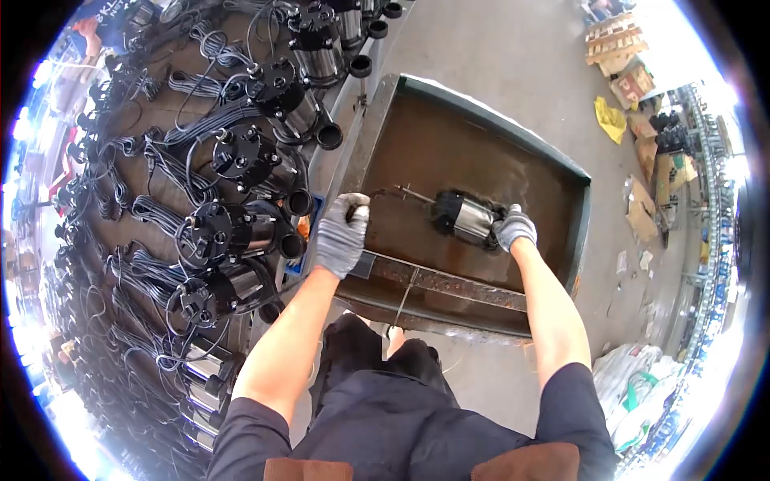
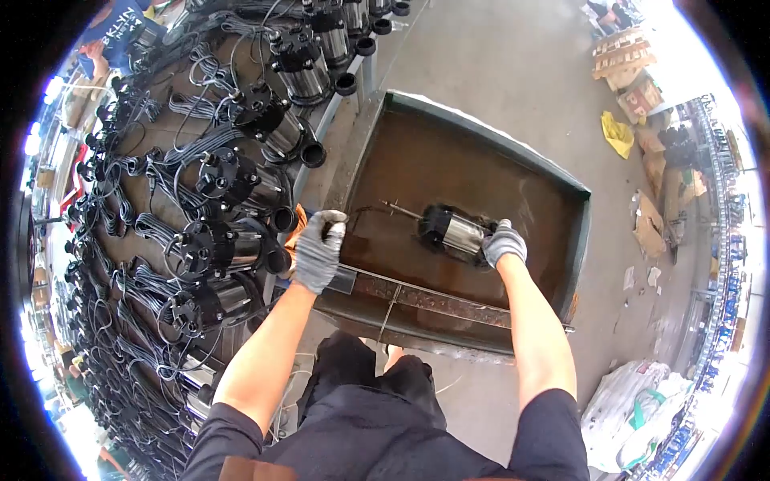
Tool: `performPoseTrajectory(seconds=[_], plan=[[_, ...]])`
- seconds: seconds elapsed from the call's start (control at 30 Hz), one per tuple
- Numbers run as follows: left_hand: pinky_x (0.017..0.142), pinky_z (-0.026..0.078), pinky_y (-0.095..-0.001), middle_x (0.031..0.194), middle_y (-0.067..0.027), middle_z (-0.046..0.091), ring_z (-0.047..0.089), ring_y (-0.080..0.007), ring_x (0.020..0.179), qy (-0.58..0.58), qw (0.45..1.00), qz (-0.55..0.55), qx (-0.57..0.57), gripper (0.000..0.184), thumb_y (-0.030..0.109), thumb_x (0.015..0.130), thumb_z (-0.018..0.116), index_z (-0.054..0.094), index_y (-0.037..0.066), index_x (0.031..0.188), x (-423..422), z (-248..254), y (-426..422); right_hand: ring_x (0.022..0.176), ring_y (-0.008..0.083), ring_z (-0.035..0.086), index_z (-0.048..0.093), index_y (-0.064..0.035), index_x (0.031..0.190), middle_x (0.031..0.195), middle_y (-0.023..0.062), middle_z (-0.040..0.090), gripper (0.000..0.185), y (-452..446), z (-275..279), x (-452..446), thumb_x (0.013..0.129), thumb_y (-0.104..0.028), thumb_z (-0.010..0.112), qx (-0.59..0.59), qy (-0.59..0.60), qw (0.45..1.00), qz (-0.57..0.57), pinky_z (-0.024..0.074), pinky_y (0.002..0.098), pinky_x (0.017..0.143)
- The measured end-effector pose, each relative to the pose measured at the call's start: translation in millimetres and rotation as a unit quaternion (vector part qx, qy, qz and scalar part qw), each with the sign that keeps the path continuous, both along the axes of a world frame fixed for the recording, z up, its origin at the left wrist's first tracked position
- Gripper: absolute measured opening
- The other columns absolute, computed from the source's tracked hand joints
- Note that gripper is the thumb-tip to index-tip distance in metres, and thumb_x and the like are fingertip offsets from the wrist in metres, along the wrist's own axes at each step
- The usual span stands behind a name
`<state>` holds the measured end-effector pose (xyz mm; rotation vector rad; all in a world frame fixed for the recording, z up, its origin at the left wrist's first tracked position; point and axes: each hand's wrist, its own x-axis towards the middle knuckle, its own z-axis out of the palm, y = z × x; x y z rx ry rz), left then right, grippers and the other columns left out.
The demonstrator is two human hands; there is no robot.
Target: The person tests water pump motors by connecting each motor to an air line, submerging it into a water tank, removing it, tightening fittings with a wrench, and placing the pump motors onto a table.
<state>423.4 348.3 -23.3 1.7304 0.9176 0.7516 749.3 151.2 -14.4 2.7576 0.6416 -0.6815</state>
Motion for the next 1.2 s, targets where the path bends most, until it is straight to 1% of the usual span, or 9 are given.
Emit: performPoseTrajectory(seconds=[0.07,0.13,0.27,0.47,0.67,0.8,0.87,1.07,1.2], plan=[[0.072,0.052,-0.0257,0.09,-0.002,0.069,0.062,-0.0105,0.077,-0.075,0.996,0.019,-0.055,0.014,0.009,0.099,0.066,0.066,0.004,0.112,-19.3,46.1,-2.5,0.112,0.0423,0.068,0.057,0.0021,0.131,0.115,0.0295,0.07,0.057,-16.6,33.6,1.1,0.088,-0.035,0.066,0.024,-0.025,0.999,0.007,0.0552,0.0467,0.096],[0.049,0.037,-0.0177,0.078,0.0025,0.06,0.047,-0.0008,0.057,-0.194,0.954,0.008,-0.229,0.015,0.012,0.1,0.067,0.067,0.006,0.113,-47.1,100.6,-5.5,0.107,0.0429,0.069,0.057,0.0044,0.127,0.109,0.0296,0.071,0.055,-39.1,64.9,9.5,0.088,-0.032,0.067,0.048,-0.024,0.998,0.035,0.0564,0.0475,0.091],[0.049,0.039,-0.0184,0.076,0.0019,0.06,0.049,-0.0032,0.054,-0.174,0.964,0.038,-0.198,0.016,0.011,0.1,0.065,0.067,0.002,0.113,-108.8,169.0,-10.9,0.086,0.0452,0.07,0.055,-0.0028,0.101,0.085,0.0263,0.07,0.035,-76.4,137.4,-3.6,0.085,-0.027,0.075,0.159,-0.031,0.986,0.038,0.0552,0.0495,0.075],[0.047,0.04,-0.0176,0.072,0.0023,0.059,0.051,-0.0038,0.054,-0.184,0.957,0.159,-0.157,0.014,0.01,0.101,0.064,0.067,0.006,0.114,-178.7,206.2,-43.5,0.084,0.0306,0.073,0.062,-0.0005,0.111,0.09,0.0198,0.073,0.03,-110.4,199.7,-47.3,0.087,-0.016,0.074,0.288,0.048,0.953,0.082,0.0571,0.0387,0.079],[0.047,0.038,-0.0176,0.077,-0.0008,0.065,0.05,-0.0035,0.054,-0.172,0.955,0.225,-0.085,0.017,0.013,0.101,0.064,0.066,0.006,0.117,-221.6,218.9,-91.2,0.074,0.0241,0.067,0.066,0.0005,0.101,0.082,0.0164,0.071,0.022,-132.4,203.0,-94.9,0.088,-0.015,0.073,0.297,0.142,0.939,0.099,0.0549,0.0358,0.073],[0.048,0.043,-0.0163,0.09,-0.0073,0.07,0.052,-0.0042,0.053,-0.126,0.973,0.093,-0.168,0.035,0.008,0.099,0.061,0.058,0.004,0.133,-264.1,208.6,-110.2,0.07,0.0223,0.065,0.065,-0.0013,0.099,0.077,0.0138,0.068,0.02,-142.1,195.8,-129.9,0.088,-0.016,0.074,0.332,0.159,0.927,0.074,0.0546,0.0357,0.069],[0.051,0.053,-0.021,0.099,-0.016,0.073,0.063,-0.0113,0.056,-0.182,0.943,0.013,-0.278,0.059,0.013,0.098,0.064,0.042,0.008,0.153,-289.6,194.1,-111.4,0.07,0.0226,0.065,0.066,-0.0022,0.098,0.079,0.0151,0.068,0.02,-148.3,162.8,-135.1,0.086,-0.016,0.073,0.366,0.138,0.915,0.096,0.0556,0.0368,0.07],[0.049,0.056,-0.0277,0.092,-0.014,0.073,0.065,-0.0171,0.054,-0.167,0.905,0.053,-0.387,0.049,0.023,0.102,0.065,0.051,0.012,0.148,-312.1,182.7,-108.6,0.067,0.0119,0.06,0.062,-0.0013,0.1,0.077,0.0067,0.067,0.015,-155.6,78.6,-157.6,0.091,-0.009,0.071,0.467,0.212,0.858,0.009,0.0537,0.0307,0.063],[0.057,0.059,-0.0299,0.11,-0.0143,0.073,0.071,-0.0188,0.074,-0.203,0.885,0.026,-0.419,0.039,0.022,0.103,0.063,0.058,0.008,0.138,-285.2,188.7,-97.4,0.059,0.0089,0.055,0.061,-0.0053,0.106,0.076,0.0018,0.063,0.014,-163.7,62.7,-170.8,0.094,-0.006,0.067,0.47,0.285,0.827,-0.116,0.0494,0.0268,0.052]])
